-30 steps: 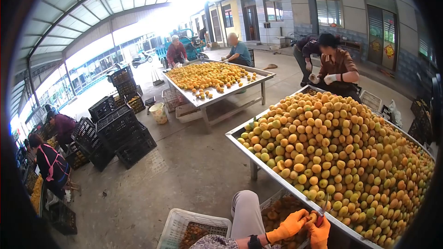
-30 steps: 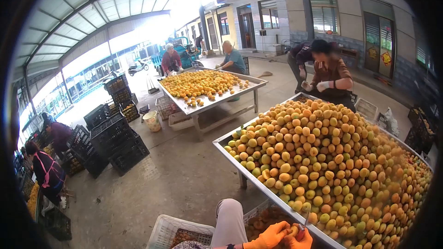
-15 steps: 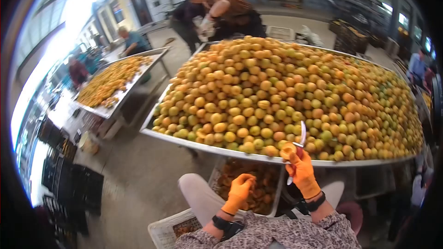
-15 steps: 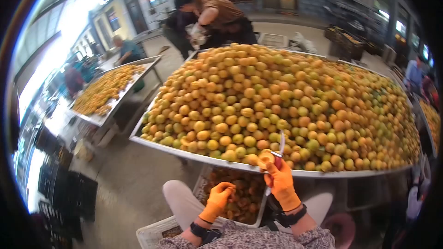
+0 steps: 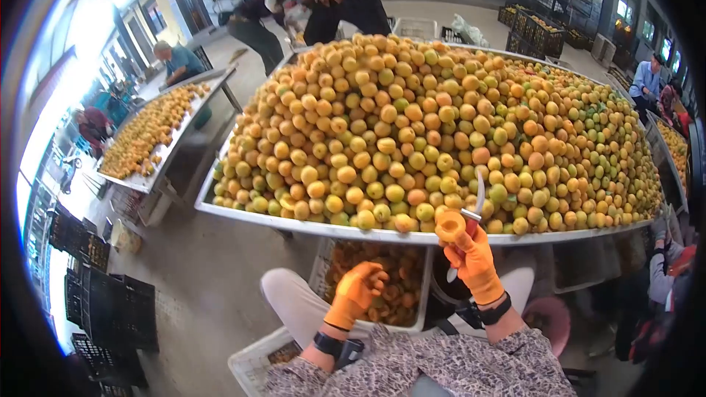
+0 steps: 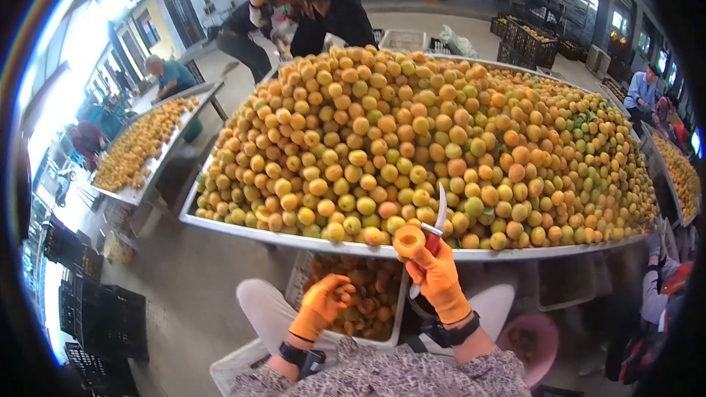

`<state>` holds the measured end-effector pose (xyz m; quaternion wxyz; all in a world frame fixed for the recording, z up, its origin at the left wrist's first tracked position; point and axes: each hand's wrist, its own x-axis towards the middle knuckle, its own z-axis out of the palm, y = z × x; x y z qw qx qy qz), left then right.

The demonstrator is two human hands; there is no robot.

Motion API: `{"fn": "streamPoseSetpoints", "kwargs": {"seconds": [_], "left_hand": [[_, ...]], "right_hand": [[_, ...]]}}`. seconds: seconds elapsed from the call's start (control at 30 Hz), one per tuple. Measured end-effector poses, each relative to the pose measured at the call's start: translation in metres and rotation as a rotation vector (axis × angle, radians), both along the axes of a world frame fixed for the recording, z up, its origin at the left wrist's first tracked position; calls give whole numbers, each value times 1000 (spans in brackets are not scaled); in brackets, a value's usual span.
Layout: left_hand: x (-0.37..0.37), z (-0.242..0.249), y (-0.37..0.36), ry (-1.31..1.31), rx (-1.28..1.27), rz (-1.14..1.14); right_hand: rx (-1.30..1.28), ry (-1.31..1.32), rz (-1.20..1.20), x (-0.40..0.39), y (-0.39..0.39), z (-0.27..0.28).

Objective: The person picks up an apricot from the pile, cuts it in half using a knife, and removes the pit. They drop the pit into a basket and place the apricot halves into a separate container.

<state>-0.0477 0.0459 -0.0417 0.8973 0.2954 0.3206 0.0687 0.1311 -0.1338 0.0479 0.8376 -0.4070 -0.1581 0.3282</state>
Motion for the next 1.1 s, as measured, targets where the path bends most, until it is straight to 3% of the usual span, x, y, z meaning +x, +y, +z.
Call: {"fn": "streamPoseSetpoints", "kwargs": {"seconds": [0.13, 0.33, 0.4, 0.43, 0.57, 0.6, 0.67, 0.7, 0.73, 0.8, 0.87, 0.93, 1.0, 1.07, 1.1], "left_hand": [[-20, -10, 16, -103, -122, 77], [-37, 17, 20, -88, -12, 220], [-37, 21, 15, 37, 153, 330], [-36, 17, 16, 39, 85, 359], [-18, -9, -11, 148, 65, 148], [-5, -20, -21, 146, -79, 84], [31, -38, -47, 100, -300, -36], [50, -77, -53, -119, -412, -212], [71, -25, -76, 95, -268, -189], [98, -58, -90, 14, 86, -522], [110, 4, -107, 73, 813, -692], [111, 18, -100, -82, 925, -668], [116, 21, -76, -162, 819, -540], [128, 44, -39, -90, 1373, -354], [137, 57, -19, -61, 1378, -266]], "right_hand": [[-140, -130, -52, -15, -7, 3], [-250, -251, 16, -37, 15, -14], [-297, -335, 57, -37, 20, -21], [-323, -438, -42, -36, 22, -23], [-355, -303, -251, -27, -6, -11], [-367, -133, -253, -26, -21, -2], [-414, -100, -361, -20, -42, -4], [-415, -130, -397, -17, -51, -3], [-415, -157, -431, -16, -60, -2], [-387, -202, -481, -13, -74, -5], [-384, -185, -526, -11, -86, -6], [-372, -175, -518, -8, -99, -18], [-348, -162, -528, -10, -100, -19], [-315, -110, -514, -11, -93, -25], [-306, -99, -484, -12, -89, -26]]}}
